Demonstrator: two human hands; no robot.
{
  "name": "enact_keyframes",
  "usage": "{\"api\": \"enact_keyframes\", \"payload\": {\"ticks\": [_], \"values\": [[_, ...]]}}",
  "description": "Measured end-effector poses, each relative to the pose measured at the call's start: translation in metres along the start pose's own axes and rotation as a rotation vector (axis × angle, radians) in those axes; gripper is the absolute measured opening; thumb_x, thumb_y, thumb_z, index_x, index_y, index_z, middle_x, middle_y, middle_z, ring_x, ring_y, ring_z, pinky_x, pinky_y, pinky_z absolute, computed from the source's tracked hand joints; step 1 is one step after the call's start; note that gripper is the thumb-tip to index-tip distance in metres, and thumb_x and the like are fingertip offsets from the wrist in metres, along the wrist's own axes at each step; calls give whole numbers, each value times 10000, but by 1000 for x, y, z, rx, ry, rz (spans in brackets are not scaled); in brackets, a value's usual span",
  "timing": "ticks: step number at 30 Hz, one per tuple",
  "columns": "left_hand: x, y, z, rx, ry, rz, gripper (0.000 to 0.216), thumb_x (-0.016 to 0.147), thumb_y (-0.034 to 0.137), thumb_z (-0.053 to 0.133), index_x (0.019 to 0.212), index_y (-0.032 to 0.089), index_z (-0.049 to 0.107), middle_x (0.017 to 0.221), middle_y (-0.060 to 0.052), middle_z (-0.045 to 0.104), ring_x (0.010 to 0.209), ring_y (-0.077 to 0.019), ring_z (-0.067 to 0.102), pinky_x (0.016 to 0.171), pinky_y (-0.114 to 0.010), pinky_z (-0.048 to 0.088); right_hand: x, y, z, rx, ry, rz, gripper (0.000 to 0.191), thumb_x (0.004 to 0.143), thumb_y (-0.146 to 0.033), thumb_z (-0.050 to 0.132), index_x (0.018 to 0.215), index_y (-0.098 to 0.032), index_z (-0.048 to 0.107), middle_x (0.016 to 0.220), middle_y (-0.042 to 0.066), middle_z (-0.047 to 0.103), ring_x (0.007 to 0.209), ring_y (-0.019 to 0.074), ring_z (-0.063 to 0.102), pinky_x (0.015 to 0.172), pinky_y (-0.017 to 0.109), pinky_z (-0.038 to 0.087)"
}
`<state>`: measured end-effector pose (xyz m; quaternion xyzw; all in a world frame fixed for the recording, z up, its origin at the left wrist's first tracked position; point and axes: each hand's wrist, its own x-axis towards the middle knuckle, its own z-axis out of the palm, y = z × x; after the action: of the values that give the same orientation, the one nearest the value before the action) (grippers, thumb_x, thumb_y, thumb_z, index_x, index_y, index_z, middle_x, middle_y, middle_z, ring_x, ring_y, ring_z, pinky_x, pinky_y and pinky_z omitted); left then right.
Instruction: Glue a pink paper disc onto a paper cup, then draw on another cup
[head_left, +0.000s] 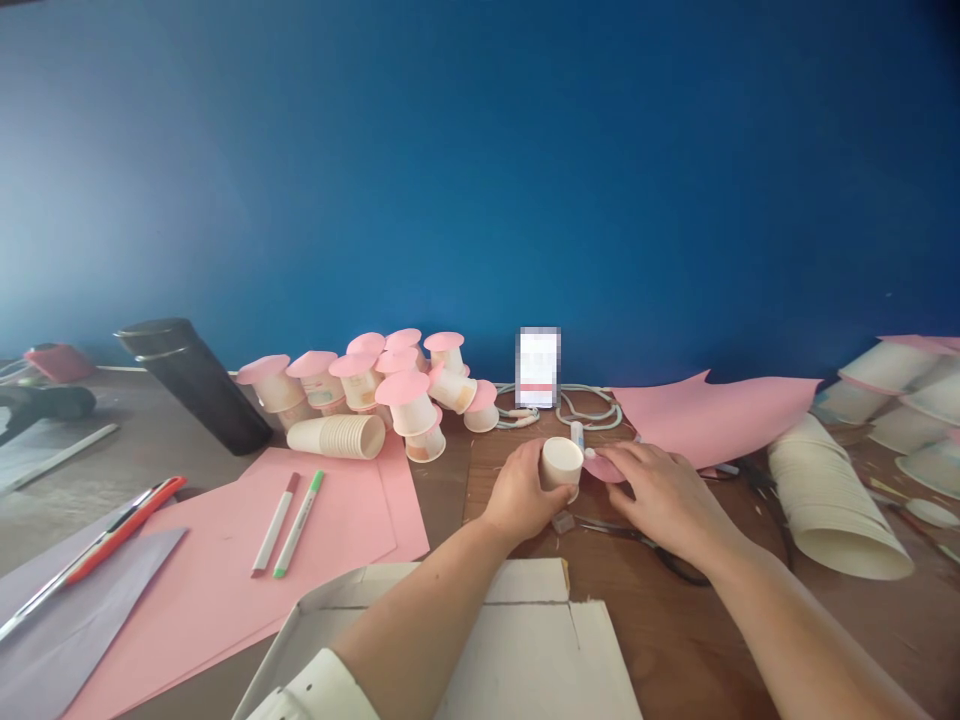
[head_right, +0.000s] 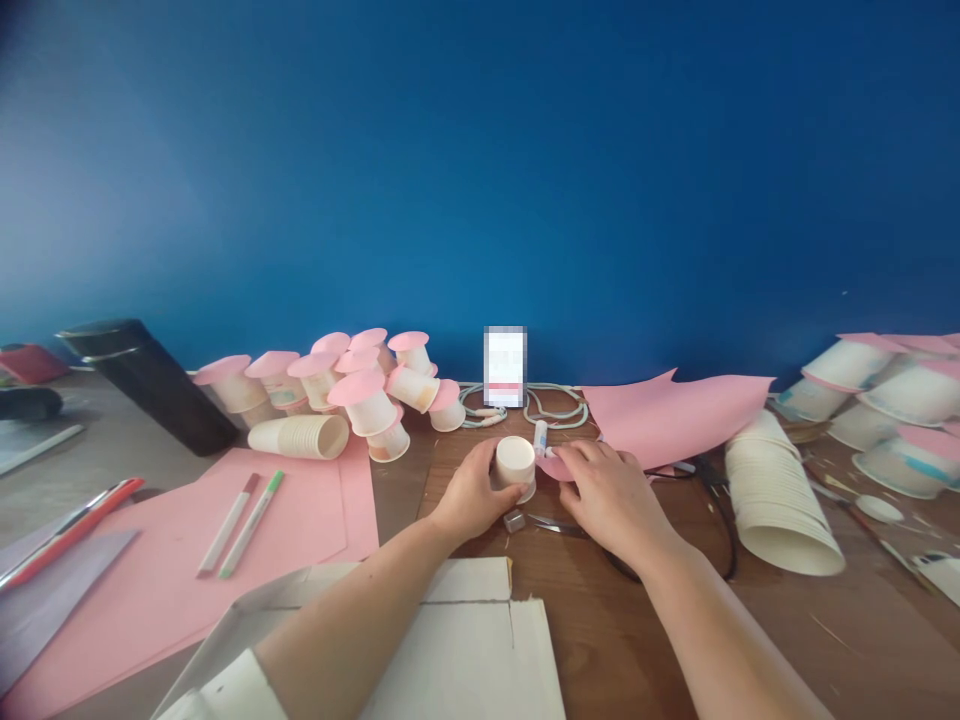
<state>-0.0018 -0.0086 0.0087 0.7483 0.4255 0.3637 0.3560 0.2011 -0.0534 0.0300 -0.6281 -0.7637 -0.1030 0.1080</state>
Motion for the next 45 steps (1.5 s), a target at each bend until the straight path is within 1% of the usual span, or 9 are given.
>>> {"api": "enact_keyframes", "payload": {"ticks": [5, 9, 11, 16, 18, 22, 27, 36, 45], "values": [[-1, -1, 1, -9, 5, -14, 524, 697, 300, 690, 1194, 230, 539, 1207, -70, 597, 1110, -248, 532, 946, -357, 406, 2, 2, 2, -7, 60, 71, 318, 841, -223, 464, 1127, -238, 605, 1116, 60, 649, 1007, 241, 583, 810, 375, 418], [-1, -1, 1, -10, 1, -17, 533, 694, 293, 687, 1202, 235, 536, 1212, -65, 595, 1115, -248, 529, 945, -359, 403, 3, 5, 5, 2, 131, 92, 232, 856, -225, 468, 994, -232, 655, 1023, 51, 678, 949, 225, 604, 803, 363, 415], [-1, -1, 1, -5, 3, -23, 534, 689, 289, 691, 1198, 231, 539, 1216, -68, 594, 1115, -248, 529, 942, -358, 403, 4, 6, 5, 17, 221, 95, 194, 860, -240, 487, 943, -233, 661, 970, 42, 687, 897, 217, 615, 799, 359, 418], [-1, -2, 2, 6, 9, -32, 555, 678, 295, 699, 1204, 222, 537, 1219, -76, 592, 1113, -253, 530, 937, -359, 404, 6, -2, 0, 112, 580, 151, 136, 855, -273, 550, 923, -213, 651, 895, 47, 692, 850, 221, 624, 805, 358, 438], [0, -3, 3, 4, 13, -24, 565, 679, 303, 699, 1213, 222, 531, 1220, -76, 590, 1118, -254, 527, 942, -363, 404, 7, -9, -2, 205, 654, 154, 128, 859, -272, 555, 923, -209, 646, 879, 47, 692, 834, 210, 630, 806, 346, 454], [1, -5, 5, 2, 23, -4, 565, 679, 295, 695, 1215, 227, 532, 1227, -73, 590, 1132, -259, 523, 955, -373, 403, 11, -27, 1, 361, 678, 138, 121, 862, -267, 570, 946, -222, 645, 899, 38, 695, 798, 184, 632, 817, 335, 479], [0, -8, 7, -26, 49, 3, 599, 661, 261, 705, 1228, 209, 522, 1224, -87, 601, 1123, -256, 540, 956, -377, 416, 14, -40, 8, 385, 698, 14, 128, 855, -210, 581, 964, -231, 644, 955, 32, 701, 871, 185, 633, 864, 358, 474], [2, -14, 10, -47, 59, -63, 978, 636, 313, 739, 1466, 168, 242, 1439, -158, 426, 1315, -314, 404, 1060, -451, 352, 5, -45, 8, 365, 608, -86, 247, 854, -143, 535, 1036, -268, 645, 1110, 11, 686, 1036, 193, 618, 1017, 435, 399], [1, -17, 10, -58, 61, 13, 978, 654, 308, 732, 1478, 194, 217, 1470, -136, 389, 1342, -300, 368, 1087, -455, 325, 0, -43, 8, 327, 589, -106, 293, 840, -116, 533, 1072, -265, 635, 1112, 10, 681, 1023, 189, 618, 1025, 448, 403]]}}
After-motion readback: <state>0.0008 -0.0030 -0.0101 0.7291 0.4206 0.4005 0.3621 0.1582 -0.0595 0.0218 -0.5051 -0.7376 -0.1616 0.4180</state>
